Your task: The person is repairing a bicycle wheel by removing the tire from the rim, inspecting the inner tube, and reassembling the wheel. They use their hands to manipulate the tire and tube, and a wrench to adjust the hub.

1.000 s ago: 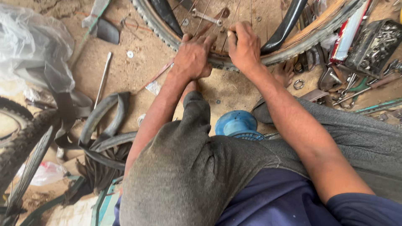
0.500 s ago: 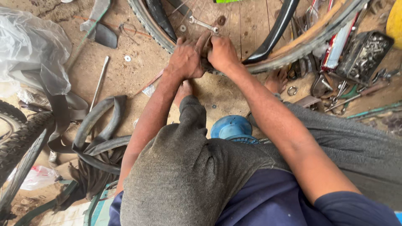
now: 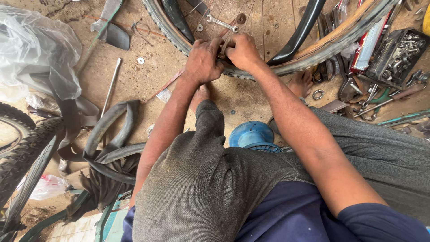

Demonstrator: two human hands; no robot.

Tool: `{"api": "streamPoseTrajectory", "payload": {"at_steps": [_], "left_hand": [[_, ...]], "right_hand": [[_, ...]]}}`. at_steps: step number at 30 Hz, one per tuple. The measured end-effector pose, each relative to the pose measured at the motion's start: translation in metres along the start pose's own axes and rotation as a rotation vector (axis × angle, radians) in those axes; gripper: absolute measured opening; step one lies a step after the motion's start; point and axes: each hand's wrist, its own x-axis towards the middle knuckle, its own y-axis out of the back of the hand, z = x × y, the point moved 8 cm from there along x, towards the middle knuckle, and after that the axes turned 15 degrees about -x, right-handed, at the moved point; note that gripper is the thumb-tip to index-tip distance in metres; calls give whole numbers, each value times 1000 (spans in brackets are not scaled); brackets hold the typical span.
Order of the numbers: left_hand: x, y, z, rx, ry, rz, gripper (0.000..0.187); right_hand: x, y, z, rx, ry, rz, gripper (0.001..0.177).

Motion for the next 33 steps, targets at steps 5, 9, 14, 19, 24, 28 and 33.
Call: {"api": "streamPoseTrajectory", "payload": {"at_steps": [5, 9, 14, 19, 24, 28, 33], "left_hand": [[-1, 0, 19, -49, -203, 145, 61], [-9, -3, 12, -38, -159, 155, 60], [2, -7, 7, -19, -98, 344, 81], [12, -13, -8, 77, -70, 570, 85], [28, -9, -26, 10, -48, 388, 65], [36, -11, -30, 90, 97, 297, 64], [46, -11, -22, -60, 71, 229, 37]], "right_hand": [[3, 7, 5, 1, 32, -59, 13], [11, -7, 18, -159, -25, -139, 10], [11, 1, 20, -114, 81, 28, 27], [9, -6, 26, 55, 84, 26, 21], [12, 3, 22, -32, 136, 103, 26], [5, 3, 13, 68, 274, 135, 28], [-3, 14, 19, 118, 130, 74, 44]]}}
